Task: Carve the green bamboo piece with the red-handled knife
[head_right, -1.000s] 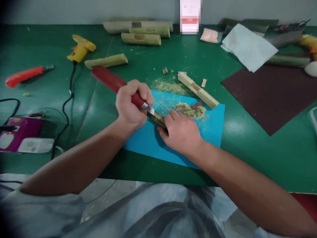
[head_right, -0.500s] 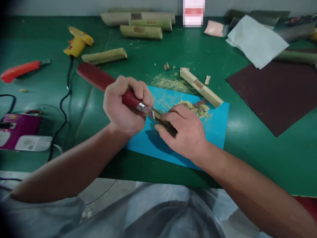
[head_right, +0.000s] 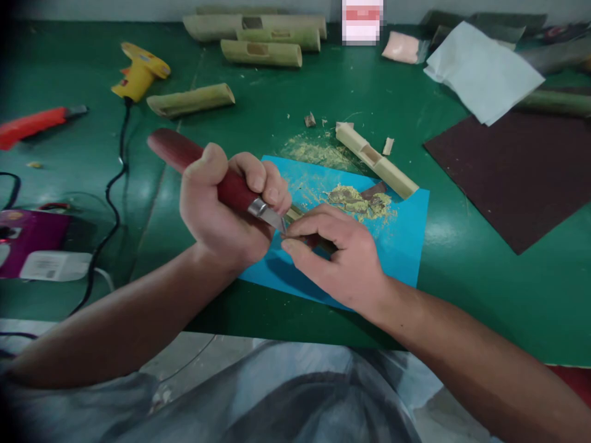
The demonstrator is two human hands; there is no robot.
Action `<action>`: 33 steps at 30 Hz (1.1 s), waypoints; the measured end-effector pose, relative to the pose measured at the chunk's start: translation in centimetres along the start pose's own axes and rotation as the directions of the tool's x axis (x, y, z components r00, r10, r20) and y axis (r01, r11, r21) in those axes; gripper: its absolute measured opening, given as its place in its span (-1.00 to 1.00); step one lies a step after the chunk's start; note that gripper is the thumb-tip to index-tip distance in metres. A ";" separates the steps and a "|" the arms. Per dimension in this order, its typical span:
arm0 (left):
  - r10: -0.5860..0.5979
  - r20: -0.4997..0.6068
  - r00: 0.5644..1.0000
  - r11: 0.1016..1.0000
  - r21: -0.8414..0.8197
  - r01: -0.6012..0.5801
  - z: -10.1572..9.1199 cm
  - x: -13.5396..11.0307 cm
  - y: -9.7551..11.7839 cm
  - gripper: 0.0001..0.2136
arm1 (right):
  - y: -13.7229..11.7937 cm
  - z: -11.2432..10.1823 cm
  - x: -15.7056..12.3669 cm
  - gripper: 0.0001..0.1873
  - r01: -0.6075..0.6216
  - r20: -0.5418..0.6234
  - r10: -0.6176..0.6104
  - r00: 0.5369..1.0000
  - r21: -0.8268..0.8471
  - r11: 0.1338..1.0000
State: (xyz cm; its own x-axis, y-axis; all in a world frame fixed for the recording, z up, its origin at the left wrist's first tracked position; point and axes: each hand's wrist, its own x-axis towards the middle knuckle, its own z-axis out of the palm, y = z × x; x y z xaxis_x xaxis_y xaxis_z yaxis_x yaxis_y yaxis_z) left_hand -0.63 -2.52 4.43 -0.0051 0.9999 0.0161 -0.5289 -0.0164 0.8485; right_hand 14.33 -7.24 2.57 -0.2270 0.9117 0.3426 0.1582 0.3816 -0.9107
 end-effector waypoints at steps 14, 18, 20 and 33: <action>-0.004 0.024 1.000 1.000 0.009 0.003 0.0 -0.2 0.0 -0.47 | -0.4 -0.1 0.1 -0.88 0.025 -0.029 -0.024 0.999 0.021 0.999; 0.040 0.052 0.998 0.998 0.047 -0.042 -0.1 -0.4 -0.2 -0.51 | -0.2 -0.1 0.1 -0.88 0.021 -0.034 -0.021 0.999 0.015 1.000; 0.059 0.065 0.996 0.996 0.069 -0.064 -0.1 -0.4 -0.4 -0.52 | -0.2 0.0 0.1 -0.88 0.025 -0.041 -0.025 0.999 0.016 1.000; 0.276 -0.055 0.960 0.915 0.320 -0.245 -1.5 0.9 -0.4 -0.76 | 1.1 -0.8 0.3 -0.72 0.038 0.138 0.099 0.985 -0.747 0.664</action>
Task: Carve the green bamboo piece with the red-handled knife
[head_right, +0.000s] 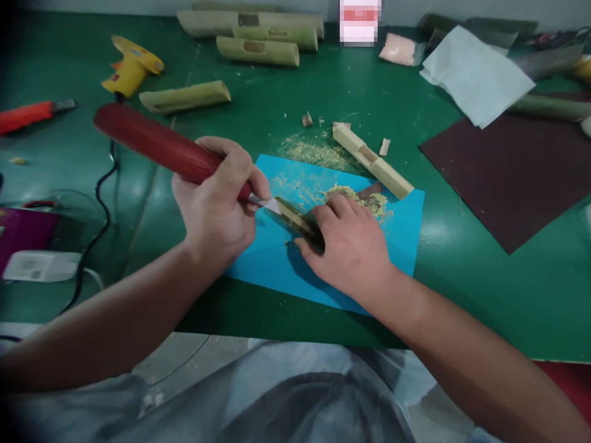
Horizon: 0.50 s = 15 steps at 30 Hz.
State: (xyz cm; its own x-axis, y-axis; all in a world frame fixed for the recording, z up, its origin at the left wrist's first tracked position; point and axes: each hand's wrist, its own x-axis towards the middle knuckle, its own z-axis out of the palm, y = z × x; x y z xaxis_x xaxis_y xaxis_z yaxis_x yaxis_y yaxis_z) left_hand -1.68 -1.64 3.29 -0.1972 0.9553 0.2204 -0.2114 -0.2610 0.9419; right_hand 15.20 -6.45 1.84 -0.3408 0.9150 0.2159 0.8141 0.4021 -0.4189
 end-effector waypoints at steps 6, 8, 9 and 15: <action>0.079 0.196 0.977 0.995 -0.081 -0.065 -0.8 0.4 -1.2 -0.91 | 0.1 0.4 0.1 -0.76 0.047 0.053 -0.044 0.998 -0.051 0.998; 0.069 0.238 0.969 0.995 -0.080 -0.052 -1.1 0.5 -1.3 -0.86 | 0.3 0.5 0.2 -0.75 0.027 0.045 -0.024 0.999 -0.051 0.998; 0.072 0.240 0.968 0.997 -0.047 -0.062 -1.2 0.5 -1.3 -0.88 | 0.4 0.5 0.3 -0.75 0.013 0.039 -0.011 0.999 -0.056 0.998; 0.348 0.235 0.908 0.885 0.237 -0.401 -1.1 0.7 -1.9 -0.82 | 0.7 0.9 0.6 -0.77 -0.031 -0.006 0.030 1.000 -0.099 0.995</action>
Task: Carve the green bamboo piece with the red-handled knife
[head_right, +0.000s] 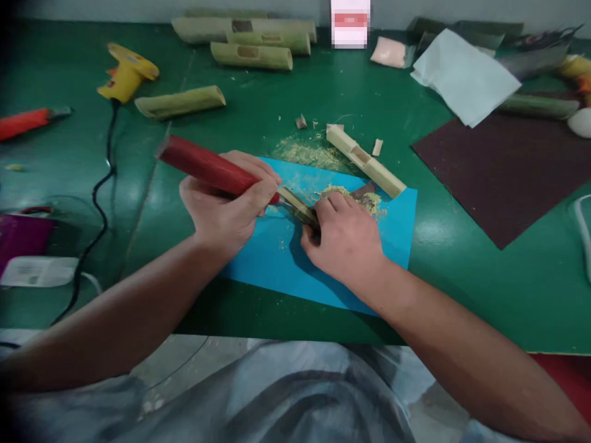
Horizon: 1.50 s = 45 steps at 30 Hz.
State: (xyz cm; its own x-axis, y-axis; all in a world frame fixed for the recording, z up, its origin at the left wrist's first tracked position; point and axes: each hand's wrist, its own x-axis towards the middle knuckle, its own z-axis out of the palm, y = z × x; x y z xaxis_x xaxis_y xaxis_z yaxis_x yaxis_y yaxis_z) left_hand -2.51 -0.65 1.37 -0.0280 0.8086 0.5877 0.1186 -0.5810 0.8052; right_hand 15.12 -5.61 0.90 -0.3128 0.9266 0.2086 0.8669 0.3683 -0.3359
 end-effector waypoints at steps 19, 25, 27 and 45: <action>0.123 0.104 0.987 0.979 0.150 -0.138 -0.2 -0.3 -1.0 -0.67 | -0.1 0.3 0.2 -0.77 -0.027 0.004 0.027 1.000 0.010 1.000; -0.008 0.249 0.968 0.991 0.132 -0.025 -0.6 -1.1 0.4 -0.71 | 0.2 0.2 0.2 -0.75 -0.023 -0.006 0.023 1.000 0.005 1.000; -0.040 0.212 0.976 0.990 0.144 0.009 -0.8 -1.3 0.8 -0.87 | 0.3 0.2 0.2 -0.78 -0.030 -0.019 0.030 0.999 0.016 0.999; 0.025 0.250 0.968 0.940 0.323 -0.107 -1.7 -0.7 1.1 -0.93 | 0.4 0.1 0.3 -0.76 -0.081 -0.001 0.081 0.997 0.051 0.995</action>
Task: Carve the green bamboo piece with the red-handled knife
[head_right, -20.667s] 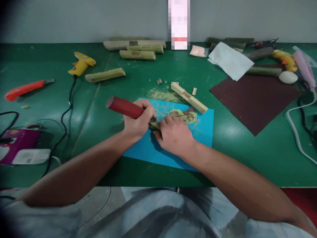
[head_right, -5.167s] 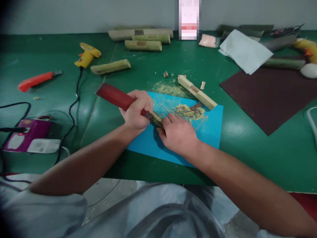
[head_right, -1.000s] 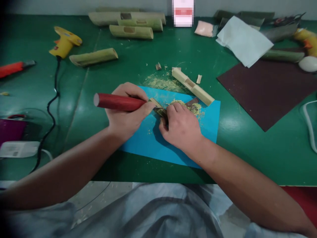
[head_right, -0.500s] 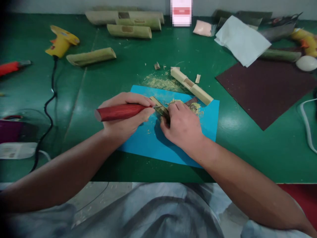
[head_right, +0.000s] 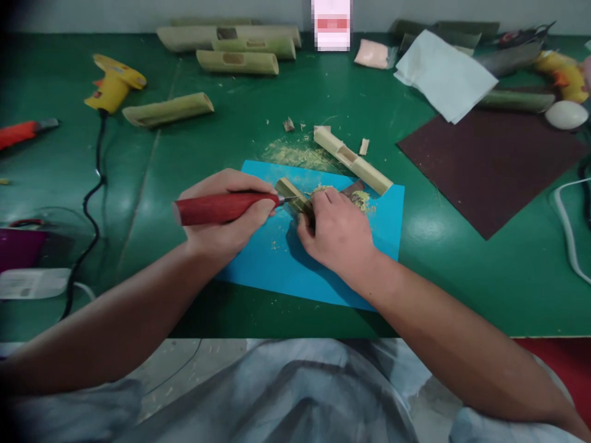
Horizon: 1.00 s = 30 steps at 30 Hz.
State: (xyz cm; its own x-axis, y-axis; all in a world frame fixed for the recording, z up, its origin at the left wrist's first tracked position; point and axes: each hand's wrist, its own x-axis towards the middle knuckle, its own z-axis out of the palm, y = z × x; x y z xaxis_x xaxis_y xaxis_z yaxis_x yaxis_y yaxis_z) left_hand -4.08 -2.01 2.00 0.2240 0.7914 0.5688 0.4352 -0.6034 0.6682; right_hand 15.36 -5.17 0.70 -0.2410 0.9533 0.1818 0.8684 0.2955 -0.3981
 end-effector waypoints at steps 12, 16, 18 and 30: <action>-0.029 0.041 0.999 0.999 -0.043 0.030 -0.1 -0.1 -0.1 -0.93 | -0.2 -0.1 0.0 -0.78 -0.010 -0.020 0.010 1.000 -0.019 1.000; -0.002 0.003 1.000 0.999 -0.048 0.002 0.2 0.0 -0.3 -0.95 | -0.2 -0.1 0.0 -0.75 -0.002 0.007 0.002 1.000 -0.049 0.999; 0.046 -0.004 0.999 0.998 -0.036 -0.046 0.2 0.1 -0.4 -0.94 | -0.2 -0.1 0.0 -0.75 -0.005 0.016 0.006 1.000 -0.057 0.998; 0.044 -0.025 0.999 0.999 -0.029 -0.045 0.3 0.1 -0.1 -0.94 | -0.1 0.2 0.0 -0.77 0.004 -0.001 -0.004 1.000 -0.029 1.000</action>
State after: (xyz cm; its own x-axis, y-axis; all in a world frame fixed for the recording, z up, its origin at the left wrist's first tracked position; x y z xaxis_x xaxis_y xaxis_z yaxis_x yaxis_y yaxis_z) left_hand -3.85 -1.85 1.86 0.2210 0.7613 0.6096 0.3996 -0.6408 0.6555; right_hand 15.20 -5.20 0.60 -0.2440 0.9521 0.1844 0.8795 0.2974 -0.3716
